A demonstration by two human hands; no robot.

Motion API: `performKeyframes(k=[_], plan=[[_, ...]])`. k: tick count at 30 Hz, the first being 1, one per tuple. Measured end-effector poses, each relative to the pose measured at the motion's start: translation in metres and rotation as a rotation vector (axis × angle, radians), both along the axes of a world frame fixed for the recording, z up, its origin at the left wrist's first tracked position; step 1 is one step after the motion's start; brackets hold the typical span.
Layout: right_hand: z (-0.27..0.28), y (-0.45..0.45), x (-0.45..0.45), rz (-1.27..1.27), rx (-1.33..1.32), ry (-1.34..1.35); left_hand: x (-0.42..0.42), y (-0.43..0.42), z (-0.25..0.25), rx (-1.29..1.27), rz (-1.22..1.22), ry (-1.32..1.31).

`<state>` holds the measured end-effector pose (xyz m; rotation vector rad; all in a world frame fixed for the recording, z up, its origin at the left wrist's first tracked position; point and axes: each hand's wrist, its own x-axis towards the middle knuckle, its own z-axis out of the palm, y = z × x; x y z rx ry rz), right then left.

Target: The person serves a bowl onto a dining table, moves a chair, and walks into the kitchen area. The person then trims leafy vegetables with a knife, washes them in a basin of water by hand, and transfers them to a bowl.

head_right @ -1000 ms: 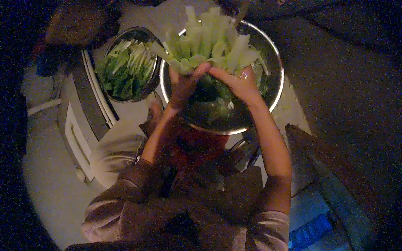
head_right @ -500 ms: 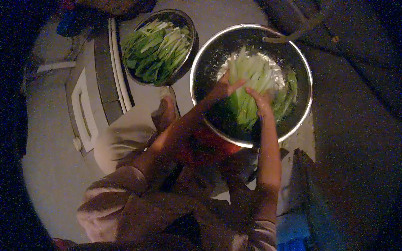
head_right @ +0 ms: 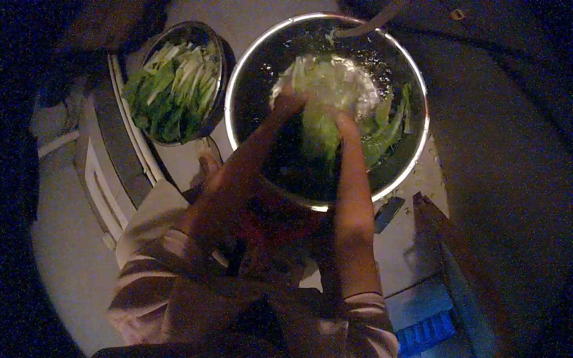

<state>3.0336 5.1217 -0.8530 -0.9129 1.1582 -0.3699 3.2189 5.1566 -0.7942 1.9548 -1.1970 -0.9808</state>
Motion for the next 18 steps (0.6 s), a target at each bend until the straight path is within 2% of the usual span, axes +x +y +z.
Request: performKeyframes(k=[1,2,4,5,7,9,11,12,14,15,17,18], plan=[[0.017,0.004,0.009,-0.045,-0.038,0.032,0.001,0.001,0.015,-0.006,-0.001,-0.004],[0.042,0.008,0.019,-0.090,-0.076,0.066,0.001,0.001,0.050,-0.104,0.023,0.199],[0.166,0.006,0.031,-0.216,-0.081,-0.251,-0.004,-0.001,0.115,-0.372,0.064,0.564],[0.196,0.000,0.031,-0.218,-0.109,-0.257,-0.004,-0.006,0.143,-0.397,0.050,0.563],[0.245,-0.003,0.029,-0.212,-0.341,-0.224,-0.002,-0.008,0.199,-0.589,-0.002,0.404],[0.319,-0.005,0.026,-0.171,-0.538,-0.254,-0.001,-0.004,0.272,-0.488,0.034,0.350],[0.377,-0.007,0.020,-0.095,-0.646,-0.320,0.002,-0.004,0.327,-0.565,0.005,0.163],[0.384,-0.018,0.013,-0.096,-0.658,-0.320,0.001,-0.004,0.352,-0.642,-0.042,0.208],[0.394,-0.041,-0.006,0.134,-0.874,-0.441,-0.002,-0.002,0.389,-0.725,-0.097,0.254],[0.410,-0.036,-0.005,0.133,-0.885,-0.439,-0.003,-0.003,0.403,-0.777,-0.103,0.304],[0.457,-0.016,0.011,-0.037,-0.731,-0.216,-0.002,-0.002,0.420,-0.824,-0.111,0.366],[0.487,0.009,0.026,-0.228,-0.774,-0.297,-0.001,0.000,0.425,-0.805,-0.135,0.394]])
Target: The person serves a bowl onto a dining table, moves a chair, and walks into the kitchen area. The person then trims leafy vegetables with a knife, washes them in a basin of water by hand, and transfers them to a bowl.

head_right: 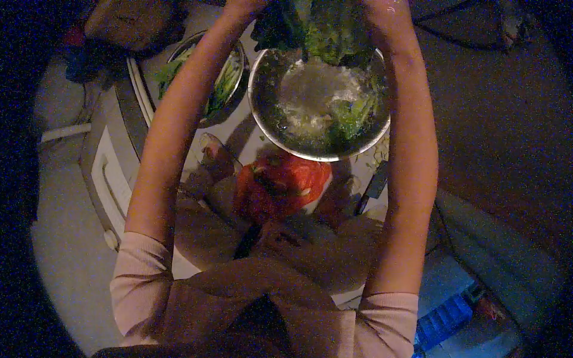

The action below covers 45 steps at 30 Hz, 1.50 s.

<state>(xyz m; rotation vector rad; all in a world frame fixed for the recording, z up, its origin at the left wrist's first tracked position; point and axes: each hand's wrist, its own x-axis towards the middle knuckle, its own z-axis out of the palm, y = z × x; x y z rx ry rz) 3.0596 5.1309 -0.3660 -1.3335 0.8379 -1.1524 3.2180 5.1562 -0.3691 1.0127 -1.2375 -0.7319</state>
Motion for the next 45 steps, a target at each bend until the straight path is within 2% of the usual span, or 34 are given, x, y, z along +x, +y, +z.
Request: performKeyframes(k=[2,4,5,6,7,8,10,11,12,13,14,17,18,20,21,22,23,24,25,26,27,28,29,30,32,34,35,36,37,39,41,43,45], plan=[[-0.024,-0.018,-0.006,0.100,0.031,0.017,0.006,0.003,-0.006,0.024,-0.023,0.021],[-0.052,-0.019,-0.008,0.198,0.064,0.029,0.008,0.000,-0.031,0.377,0.469,-0.269],[-0.063,-0.013,-0.006,0.177,-0.024,0.078,0.008,0.002,-0.045,0.380,0.471,-0.267],[-0.080,-0.008,-0.003,0.155,-0.110,0.126,0.006,0.006,-0.064,0.252,0.325,-0.271],[-0.106,-0.004,-0.001,0.125,-0.008,0.078,0.004,0.009,-0.086,0.125,0.177,-0.272],[-0.138,0.001,0.001,0.093,0.091,0.027,0.003,0.010,-0.112,0.127,0.178,-0.273],[-0.197,0.010,0.003,0.105,0.294,0.035,0.005,0.009,-0.180,0.402,0.011,-0.159],[-0.240,0.012,0.001,0.102,0.416,0.050,0.008,0.005,-0.232,0.393,0.020,-0.218],[-0.283,0.014,-0.001,0.094,0.539,0.065,0.001,0.014,-0.242,0.568,-0.012,-0.191],[-0.316,0.019,-0.001,0.082,0.640,0.017,-0.001,0.019,-0.262,0.557,-0.041,-0.115],[-0.333,0.024,0.003,0.066,0.745,-0.016,0.001,0.022,-0.282,0.549,-0.071,-0.022],[-0.375,0.032,0.007,0.031,0.890,-0.079,0.002,0.018,-0.356,0.509,-0.009,0.026],[-0.385,0.029,0.009,0.106,0.897,-0.092,0.005,0.013,-0.370,0.527,-0.010,0.029],[-0.403,0.025,0.005,0.098,1.031,-0.045,0.007,0.014,-0.397,0.861,-0.014,-0.143],[-0.411,0.022,0.000,0.090,1.144,-0.002,0.002,0.013,-0.394,0.890,-0.023,-0.140],[-0.435,0.021,-0.004,0.055,1.134,0.213,-0.001,0.003,-0.377,1.079,-0.054,-0.312],[-0.438,0.017,-0.003,0.054,1.138,0.218,-0.002,-0.005,-0.370,1.258,-0.084,-0.486],[-0.437,0.013,-0.001,0.070,1.199,0.110,0.002,-0.005,-0.415,1.259,-0.084,-0.484],[-0.435,0.009,0.000,0.088,1.253,0.001,0.003,-0.004,-0.458,1.136,-0.094,-0.289],[-0.440,0.003,-0.002,0.089,1.242,0.005,0.002,-0.006,-0.492,1.000,-0.103,-0.096],[-0.447,-0.006,-0.005,0.158,1.131,0.060,0.004,-0.012,-0.494,0.980,-0.098,-0.095],[-0.451,-0.011,-0.010,0.222,1.020,0.116,0.007,-0.015,-0.494,0.845,-0.053,-0.199],[-0.435,-0.014,-0.008,0.225,1.000,0.120,0.008,-0.017,-0.486,0.766,-0.027,-0.252],[-0.415,-0.016,-0.003,0.187,0.931,0.213,0.008,-0.020,-0.463,0.687,0.003,-0.306],[-0.373,-0.012,0.003,0.149,0.856,0.297,0.012,-0.015,-0.405,0.476,-0.114,0.106],[-0.342,-0.015,0.001,0.088,0.545,0.177,0.009,-0.008,-0.309,0.363,-0.097,0.062],[-0.312,-0.013,0.006,0.088,0.515,0.167,0.007,-0.006,-0.278,0.263,-0.085,0.024],[-0.268,-0.010,0.011,0.054,0.462,0.032,0.006,-0.013,-0.278,0.228,-0.087,0.015],[-0.231,-0.008,0.013,0.023,0.407,-0.104,0.004,-0.024,-0.274,0.286,-0.100,0.118],[-0.179,-0.011,0.009,0.029,0.242,-0.049,0.003,-0.027,-0.230,0.314,-0.124,0.214],[-0.130,-0.012,0.005,0.036,0.086,0.014,0.004,-0.015,-0.139,0.301,-0.059,0.048],[-0.090,-0.005,-0.001,0.059,-0.023,0.069,-0.004,-0.011,-0.106,0.168,-0.050,0.054],[-0.068,-0.007,-0.005,0.067,-0.087,0.030,-0.006,-0.007,-0.078,-0.010,0.059,-0.020]])
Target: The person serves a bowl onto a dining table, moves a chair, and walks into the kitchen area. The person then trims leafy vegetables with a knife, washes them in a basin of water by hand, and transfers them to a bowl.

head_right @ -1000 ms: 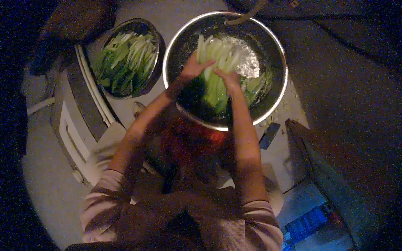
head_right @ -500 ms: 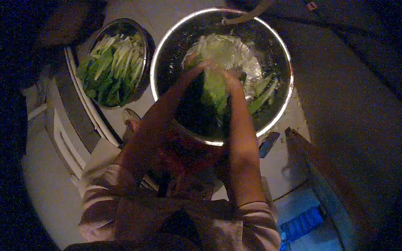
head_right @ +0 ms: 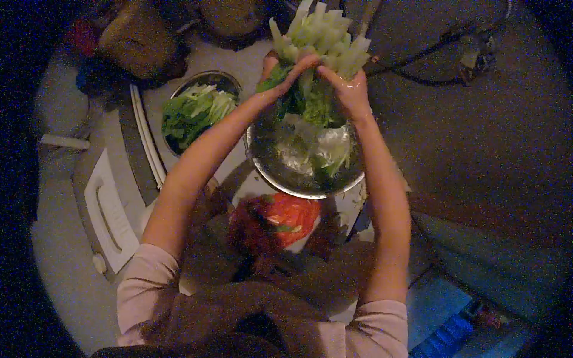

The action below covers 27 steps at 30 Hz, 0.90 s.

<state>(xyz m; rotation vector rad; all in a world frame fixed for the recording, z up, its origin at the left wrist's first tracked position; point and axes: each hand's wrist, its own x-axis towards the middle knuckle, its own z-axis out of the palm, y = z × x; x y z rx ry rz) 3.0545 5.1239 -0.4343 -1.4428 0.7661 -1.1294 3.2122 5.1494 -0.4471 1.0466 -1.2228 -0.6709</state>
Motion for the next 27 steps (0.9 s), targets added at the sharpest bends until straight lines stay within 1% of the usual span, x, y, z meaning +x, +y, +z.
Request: performKeyframes(k=[2,3,4,5,6,7,8,9,10,11,12,13,15,16,18,19,20,21,22,23,25,26,27], plan=[[0.017,0.003,-0.003,-0.016,-0.057,-0.010,0.001,0.002,0.020,-0.040,-0.008,-0.062],[0.042,0.020,-0.002,-0.001,-0.025,-0.009,0.002,0.001,0.027,-0.059,-0.020,-0.114],[0.049,0.022,0.000,0.013,-0.025,-0.010,0.002,-0.012,0.020,-0.058,-0.006,-0.115],[0.054,0.024,0.000,-0.002,-0.055,-0.045,0.003,-0.033,0.001,-0.174,-0.059,-0.092],[0.055,0.026,0.000,-0.014,-0.081,-0.078,-0.002,-0.034,-0.001,-0.207,-0.086,-0.070],[0.053,0.027,-0.003,-0.081,-0.116,0.014,-0.007,-0.034,-0.003,-0.239,-0.114,-0.048],[0.054,0.030,-0.008,-0.091,-0.133,0.094,-0.013,-0.034,-0.005,-0.271,-0.143,-0.026],[0.055,0.032,-0.010,-0.085,-0.149,0.171,-0.013,-0.012,0.011,-0.172,-0.125,-0.053],[0.048,0.030,-0.011,-0.083,-0.171,0.140,-0.013,0.010,0.028,-0.072,-0.110,-0.084],[0.045,0.036,-0.009,-0.084,-0.063,0.098,-0.006,0.029,0.047,0.046,-0.035,-0.250],[0.046,0.041,-0.004,-0.085,-0.061,0.130,0.000,0.035,0.041,0.069,0.007,-0.246],[0.040,0.036,-0.002,-0.080,-0.138,0.129,0.000,0.035,0.034,0.037,0.021,-0.223],[0.028,0.035,0.005,-0.080,-0.156,0.150,-0.001,0.023,0.014,0.001,0.037,-0.196],[0.024,0.034,0.010,-0.106,-0.179,0.172,0.003,0.016,0.001,-0.045,0.150,-0.248],[0.007,0.021,0.027,-0.067,-0.189,0.130,0.024,-0.004,-0.017,-0.083,0.261,-0.303],[0.006,0.020,0.038,-0.032,-0.198,0.087,0.041,-0.007,-0.012,-0.012,0.196,-0.334],[0.006,0.020,0.057,-0.036,-0.151,0.027,0.061,-0.005,-0.010,0.023,0.081,-0.287],[0.018,0.033,0.086,-0.041,-0.104,-0.035,0.081,0.001,-0.001,0.065,-0.029,-0.239],[0.017,0.034,0.110,-0.041,-0.114,-0.046,0.107,0.012,0.015,0.083,-0.184,-0.113],[0.013,0.035,0.137,-0.040,-0.127,-0.056,0.132,0.022,0.031,0.096,-0.184,-0.113],[-0.006,0.035,0.199,-0.022,0.182,-0.217,0.184,0.033,0.064,-0.055,-0.182,-0.415],[-0.022,0.034,0.233,-0.059,0.198,-0.244,0.212,0.037,0.067,-0.135,-0.180,-0.565],[-0.039,0.037,0.263,-0.094,0.211,-0.271,0.243,0.036,0.064,0.067,-0.154,-0.740]])
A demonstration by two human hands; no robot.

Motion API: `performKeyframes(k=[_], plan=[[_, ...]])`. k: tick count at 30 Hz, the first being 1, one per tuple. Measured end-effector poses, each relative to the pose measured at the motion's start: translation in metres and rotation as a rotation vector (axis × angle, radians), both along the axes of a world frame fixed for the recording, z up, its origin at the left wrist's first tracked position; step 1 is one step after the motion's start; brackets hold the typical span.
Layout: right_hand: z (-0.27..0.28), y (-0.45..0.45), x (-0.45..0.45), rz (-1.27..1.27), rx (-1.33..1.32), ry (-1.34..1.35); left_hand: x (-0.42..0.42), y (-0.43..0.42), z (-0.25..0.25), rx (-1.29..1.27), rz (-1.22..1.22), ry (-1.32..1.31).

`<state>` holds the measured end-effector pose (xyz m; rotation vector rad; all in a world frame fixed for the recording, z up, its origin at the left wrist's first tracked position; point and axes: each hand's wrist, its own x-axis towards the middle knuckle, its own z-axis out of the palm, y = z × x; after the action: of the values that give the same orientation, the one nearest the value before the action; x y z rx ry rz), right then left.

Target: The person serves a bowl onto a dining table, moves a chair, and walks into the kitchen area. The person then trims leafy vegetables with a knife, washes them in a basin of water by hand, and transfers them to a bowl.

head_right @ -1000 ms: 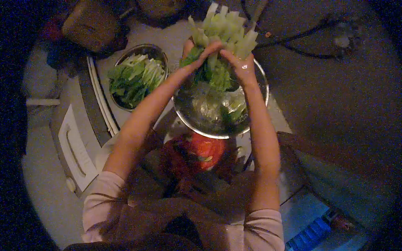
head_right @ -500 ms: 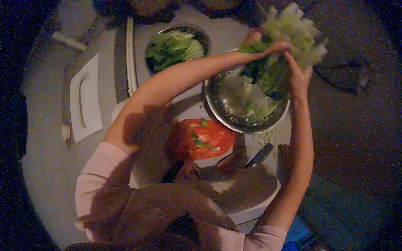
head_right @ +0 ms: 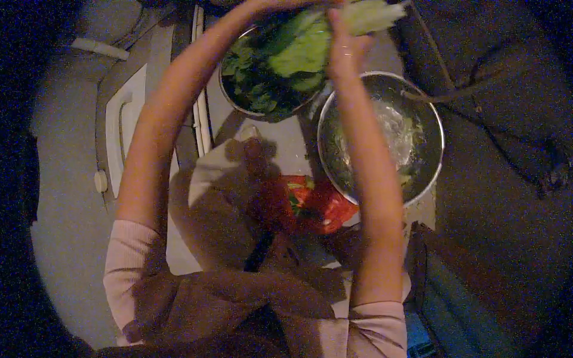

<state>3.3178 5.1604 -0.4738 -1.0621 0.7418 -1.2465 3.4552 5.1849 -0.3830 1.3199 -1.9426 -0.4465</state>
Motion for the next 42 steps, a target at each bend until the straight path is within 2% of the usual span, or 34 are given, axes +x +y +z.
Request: performKeyframes(k=[1,2,4,5,6,8,9,11,13,14,18,20,21,25,26,28,30,31,33,35,37,38,39,40,41,42], plan=[[-0.010,0.010,0.025,0.073,-0.005,-0.108,0.028,0.001,-0.004,0.164,0.086,-0.188],[-0.020,0.021,0.049,0.142,-0.009,-0.216,0.050,0.007,-0.016,0.168,0.083,-0.188],[-0.059,0.040,0.088,0.078,0.237,-0.060,0.084,0.023,-0.068,0.615,0.180,0.006],[-0.105,0.047,0.106,0.044,0.177,0.254,0.101,0.033,-0.099,0.829,0.247,0.095],[-0.131,0.057,0.110,0.049,0.097,0.534,0.122,0.036,-0.141,0.833,0.280,0.044],[-0.166,0.086,0.105,0.098,-0.097,1.057,0.161,0.032,-0.235,0.674,0.314,-0.130],[-0.176,0.088,0.108,0.101,-0.095,1.070,0.159,0.038,-0.253,0.615,0.346,-0.186],[-0.196,0.099,0.107,0.018,-0.358,0.886,0.162,0.050,-0.277,0.628,0.489,-0.260],[-0.196,0.107,0.115,0.018,-0.339,0.992,0.155,0.071,-0.263,0.642,0.630,-0.365],[-0.193,0.108,0.118,-0.003,-0.294,1.015,0.148,0.071,-0.249,0.783,0.700,-0.403],[-0.182,0.106,0.117,-0.043,-0.169,1.048,0.125,0.069,-0.231,0.837,0.719,-0.368],[-0.192,0.118,0.126,-0.023,-0.246,1.116,0.103,0.072,-0.227,0.812,0.910,-0.434],[-0.196,0.121,0.126,0.002,-0.327,1.181,0.102,0.072,-0.233,0.815,0.900,-0.440],[-0.185,0.114,0.122,0.143,-0.274,1.242,0.112,0.089,-0.245,0.709,0.510,-0.520],[-0.174,0.108,0.116,0.194,-0.236,1.176,0.114,0.090,-0.248,0.674,0.412,-0.532],[-0.162,0.101,0.099,0.230,-0.188,1.116,0.104,0.093,-0.228,0.634,0.296,-0.544],[-0.162,0.093,0.067,0.224,-0.356,0.994,0.077,0.097,-0.176,1.318,0.517,0.684],[-0.161,0.087,0.042,0.196,-0.326,1.027,0.086,0.090,-0.185,1.379,0.611,0.599],[-0.159,0.063,-0.013,0.261,-0.500,0.803,0.104,0.081,-0.193,1.452,0.615,0.515],[-0.174,0.038,-0.087,0.434,-0.508,0.899,0.117,0.069,-0.176,1.475,0.515,0.507],[-0.164,0.016,-0.174,0.567,-0.473,1.212,0.118,0.057,-0.158,0.548,0.498,-0.387],[-0.156,-0.006,-0.214,0.805,-0.352,1.497,0.103,0.056,-0.161,0.549,0.480,-0.391],[-0.162,-0.019,-0.262,0.694,-0.228,1.472,0.072,0.060,-0.156,0.470,0.370,-0.131],[-0.148,-0.014,-0.297,0.572,-0.124,1.450,0.046,0.062,-0.155,0.361,0.257,-0.072],[-0.143,-0.005,-0.303,0.565,-0.116,1.451,0.021,0.064,-0.156,0.259,0.136,-0.017],[-0.127,0.006,-0.301,0.483,-0.068,1.351,-0.004,0.051,-0.174,0.147,0.012,-0.163]])
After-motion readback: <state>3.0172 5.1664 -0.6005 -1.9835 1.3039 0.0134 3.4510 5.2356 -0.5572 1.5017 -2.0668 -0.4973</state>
